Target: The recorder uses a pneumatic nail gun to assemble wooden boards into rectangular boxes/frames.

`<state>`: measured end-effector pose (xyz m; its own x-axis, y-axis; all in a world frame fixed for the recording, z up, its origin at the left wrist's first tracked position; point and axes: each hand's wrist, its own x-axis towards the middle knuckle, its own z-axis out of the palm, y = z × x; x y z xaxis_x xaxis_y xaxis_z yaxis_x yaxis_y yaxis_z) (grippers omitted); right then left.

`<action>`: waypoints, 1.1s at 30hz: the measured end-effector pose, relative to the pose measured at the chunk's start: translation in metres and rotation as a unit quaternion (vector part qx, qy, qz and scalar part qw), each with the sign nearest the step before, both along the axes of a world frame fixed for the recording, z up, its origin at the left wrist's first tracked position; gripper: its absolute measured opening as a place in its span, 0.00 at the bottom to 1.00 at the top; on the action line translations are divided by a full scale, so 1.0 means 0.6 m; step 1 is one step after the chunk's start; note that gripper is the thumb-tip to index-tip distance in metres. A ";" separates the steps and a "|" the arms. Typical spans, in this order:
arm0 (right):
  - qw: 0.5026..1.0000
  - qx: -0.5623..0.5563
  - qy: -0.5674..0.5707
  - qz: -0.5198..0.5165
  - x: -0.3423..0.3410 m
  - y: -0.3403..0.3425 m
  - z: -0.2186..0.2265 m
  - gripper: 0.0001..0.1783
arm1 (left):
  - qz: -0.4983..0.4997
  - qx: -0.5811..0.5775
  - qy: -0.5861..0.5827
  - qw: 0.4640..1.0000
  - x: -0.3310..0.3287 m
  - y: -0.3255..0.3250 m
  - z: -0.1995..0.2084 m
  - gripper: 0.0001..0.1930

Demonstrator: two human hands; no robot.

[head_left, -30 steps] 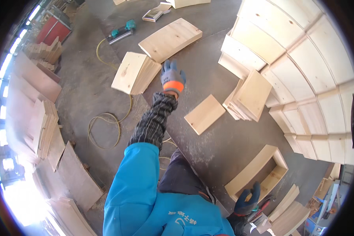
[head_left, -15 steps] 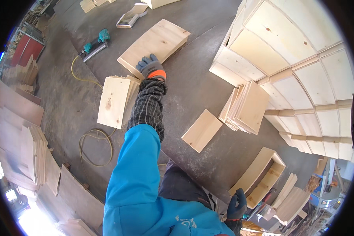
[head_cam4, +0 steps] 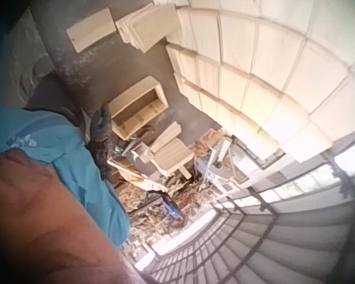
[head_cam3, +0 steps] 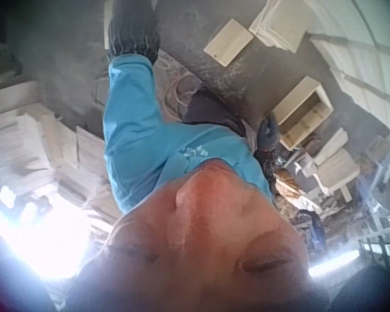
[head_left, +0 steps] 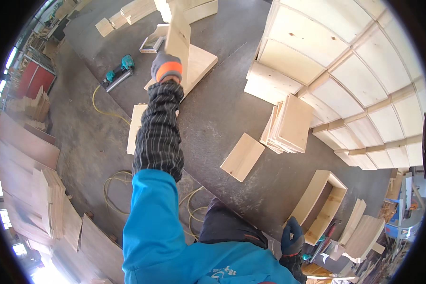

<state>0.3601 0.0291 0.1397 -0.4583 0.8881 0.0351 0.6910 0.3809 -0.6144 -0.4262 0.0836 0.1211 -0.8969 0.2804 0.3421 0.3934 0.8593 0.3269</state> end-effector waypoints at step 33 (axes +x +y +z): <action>0.926 -0.253 0.201 -0.193 0.555 0.070 -0.064 0.37 | -0.339 0.138 -0.510 0.779 1.411 -0.079 -0.089 0.26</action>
